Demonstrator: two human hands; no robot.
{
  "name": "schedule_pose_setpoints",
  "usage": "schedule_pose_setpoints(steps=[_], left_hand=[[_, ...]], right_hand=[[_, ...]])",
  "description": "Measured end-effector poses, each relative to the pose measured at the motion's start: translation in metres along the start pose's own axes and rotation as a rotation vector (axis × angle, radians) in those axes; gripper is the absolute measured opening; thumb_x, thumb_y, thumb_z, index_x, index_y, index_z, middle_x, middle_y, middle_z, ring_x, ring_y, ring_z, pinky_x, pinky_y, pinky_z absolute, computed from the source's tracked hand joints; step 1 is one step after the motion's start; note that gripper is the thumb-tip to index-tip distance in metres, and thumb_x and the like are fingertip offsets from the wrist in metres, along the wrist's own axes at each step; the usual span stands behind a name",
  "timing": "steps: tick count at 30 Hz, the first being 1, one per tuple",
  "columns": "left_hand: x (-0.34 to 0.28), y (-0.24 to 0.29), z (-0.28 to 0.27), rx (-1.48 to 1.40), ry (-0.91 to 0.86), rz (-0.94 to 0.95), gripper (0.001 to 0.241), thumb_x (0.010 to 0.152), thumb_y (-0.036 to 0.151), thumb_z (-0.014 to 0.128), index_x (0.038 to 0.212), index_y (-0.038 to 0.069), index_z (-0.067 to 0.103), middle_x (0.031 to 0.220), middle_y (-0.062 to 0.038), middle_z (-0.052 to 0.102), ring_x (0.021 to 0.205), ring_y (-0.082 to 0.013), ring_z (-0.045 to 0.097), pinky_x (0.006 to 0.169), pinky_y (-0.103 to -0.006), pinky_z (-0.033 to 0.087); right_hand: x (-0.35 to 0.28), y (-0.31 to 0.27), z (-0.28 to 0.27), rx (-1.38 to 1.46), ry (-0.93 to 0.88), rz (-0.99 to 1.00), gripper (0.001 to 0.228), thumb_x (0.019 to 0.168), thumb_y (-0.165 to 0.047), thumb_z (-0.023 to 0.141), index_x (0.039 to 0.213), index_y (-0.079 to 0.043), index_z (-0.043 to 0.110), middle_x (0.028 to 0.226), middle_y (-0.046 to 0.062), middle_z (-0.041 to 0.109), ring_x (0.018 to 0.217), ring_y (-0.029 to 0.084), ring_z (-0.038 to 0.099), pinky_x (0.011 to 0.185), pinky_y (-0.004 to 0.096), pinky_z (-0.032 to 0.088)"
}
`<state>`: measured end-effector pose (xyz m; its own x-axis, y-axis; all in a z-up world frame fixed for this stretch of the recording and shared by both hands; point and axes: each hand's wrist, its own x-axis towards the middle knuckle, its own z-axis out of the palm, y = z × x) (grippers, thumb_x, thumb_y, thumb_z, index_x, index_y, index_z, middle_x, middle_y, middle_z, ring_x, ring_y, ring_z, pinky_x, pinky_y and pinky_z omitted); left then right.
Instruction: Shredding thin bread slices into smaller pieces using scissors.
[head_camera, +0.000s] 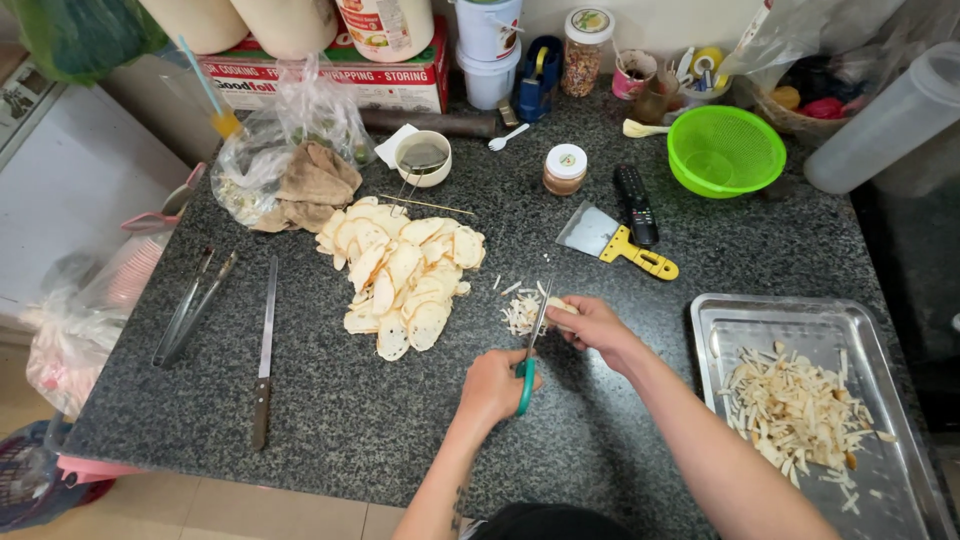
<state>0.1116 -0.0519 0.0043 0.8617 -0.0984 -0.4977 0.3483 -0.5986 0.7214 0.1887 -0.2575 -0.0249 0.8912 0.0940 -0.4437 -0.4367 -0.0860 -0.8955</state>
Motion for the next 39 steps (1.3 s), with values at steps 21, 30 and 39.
schedule_pose_setpoints(steps=[21, 30, 39], left_hand=[[-0.017, 0.026, -0.011, 0.118, -0.085, -0.012, 0.063, 0.079, 0.053, 0.065, 0.137, 0.028, 0.064, 0.116, -0.014, 0.074, 0.124, -0.0435, 0.061, 0.109, -0.0527, 0.047], [-0.006, 0.019, -0.007, 0.112, -0.054, -0.019, 0.058, 0.077, 0.055, 0.068, 0.131, 0.033, 0.068, 0.108, -0.013, 0.077, 0.119, -0.0437, 0.064, 0.105, -0.0523, 0.051], [-0.006, 0.017, -0.009, 0.108, -0.013, 0.020, 0.043, 0.076, 0.049, 0.069, 0.115, 0.031, 0.075, 0.097, -0.011, 0.077, 0.112, -0.0434, 0.067, 0.099, -0.0521, 0.054]], right_hand=[[-0.010, -0.023, -0.001, 0.050, -0.036, -0.096, 0.024, 0.091, -0.021, 0.079, 0.100, 0.001, 0.071, 0.080, 0.010, 0.072, 0.056, 0.010, 0.057, 0.043, 0.020, 0.041], [-0.009, -0.023, 0.000, 0.040, -0.045, -0.102, 0.023, 0.091, -0.021, 0.078, 0.096, 0.000, 0.071, 0.074, 0.008, 0.069, 0.055, 0.010, 0.055, 0.043, 0.020, 0.039], [-0.016, -0.030, 0.004, 0.047, -0.077, -0.092, 0.021, 0.092, -0.021, 0.077, 0.093, -0.001, 0.071, 0.072, 0.005, 0.068, 0.056, 0.009, 0.055, 0.044, 0.019, 0.037]])
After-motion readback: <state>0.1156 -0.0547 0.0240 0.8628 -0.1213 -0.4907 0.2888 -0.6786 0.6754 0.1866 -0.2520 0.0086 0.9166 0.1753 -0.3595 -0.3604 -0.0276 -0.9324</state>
